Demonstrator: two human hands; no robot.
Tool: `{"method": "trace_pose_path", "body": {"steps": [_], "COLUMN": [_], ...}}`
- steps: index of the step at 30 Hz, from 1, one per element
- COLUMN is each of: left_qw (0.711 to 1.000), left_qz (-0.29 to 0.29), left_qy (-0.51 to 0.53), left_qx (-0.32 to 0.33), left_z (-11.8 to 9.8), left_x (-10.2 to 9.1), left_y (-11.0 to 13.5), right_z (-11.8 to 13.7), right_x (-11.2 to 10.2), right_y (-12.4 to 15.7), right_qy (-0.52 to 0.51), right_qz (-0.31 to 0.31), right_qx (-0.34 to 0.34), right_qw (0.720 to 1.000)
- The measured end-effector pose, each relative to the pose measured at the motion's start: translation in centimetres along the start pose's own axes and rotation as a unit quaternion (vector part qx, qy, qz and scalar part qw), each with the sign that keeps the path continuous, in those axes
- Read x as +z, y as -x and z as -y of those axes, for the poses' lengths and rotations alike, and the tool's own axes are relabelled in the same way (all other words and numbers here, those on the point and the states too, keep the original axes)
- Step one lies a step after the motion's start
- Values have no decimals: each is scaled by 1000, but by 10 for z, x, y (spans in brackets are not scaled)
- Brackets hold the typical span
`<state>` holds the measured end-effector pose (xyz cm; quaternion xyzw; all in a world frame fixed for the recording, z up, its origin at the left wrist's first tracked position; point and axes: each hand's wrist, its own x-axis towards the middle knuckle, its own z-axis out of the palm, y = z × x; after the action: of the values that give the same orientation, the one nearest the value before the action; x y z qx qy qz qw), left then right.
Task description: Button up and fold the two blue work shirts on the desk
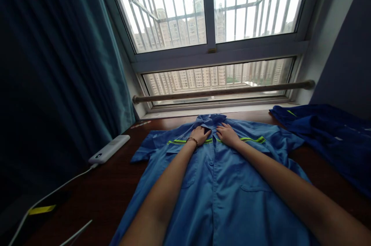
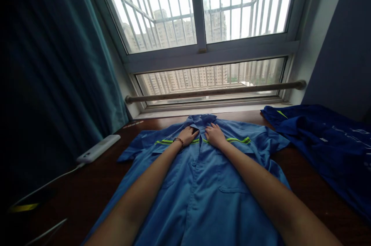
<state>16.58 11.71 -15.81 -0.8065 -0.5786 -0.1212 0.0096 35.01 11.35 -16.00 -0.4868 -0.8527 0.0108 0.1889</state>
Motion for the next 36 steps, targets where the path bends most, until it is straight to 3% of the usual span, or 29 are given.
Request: {"method": "trace_pose_path", "body": {"steps": [4,12,15,19,23,32,36], "left_qw": [999,976,959,921,897,900,897], "left_qz": [-28,-99,-71,27,98,110,116], "left_qy": [14,150,248,382,423,418,422], "left_qx": [20,127,113,75,82,60,59], "left_z": [0,-5,-3,1,2,1,0], "left_x": [-1,-2,-2,-8,-17,-17,-17], "left_y": [3,5,3,3,4,4,5], "right_z": [17,37,37,41,55,66,60], "right_x": [1,-7,-12,-14,-11,-22,-22], "right_y": [10,17,19,20,22,25,23], "right_qy": [57,55,47,18,8,-14,-12], "right_qz": [-36,-18,-26,-28,-25,78,65], "right_qx": [-30,-60,-57,-10,45,98,134], "right_qw": [997,997,997,999,999,992,989]}}
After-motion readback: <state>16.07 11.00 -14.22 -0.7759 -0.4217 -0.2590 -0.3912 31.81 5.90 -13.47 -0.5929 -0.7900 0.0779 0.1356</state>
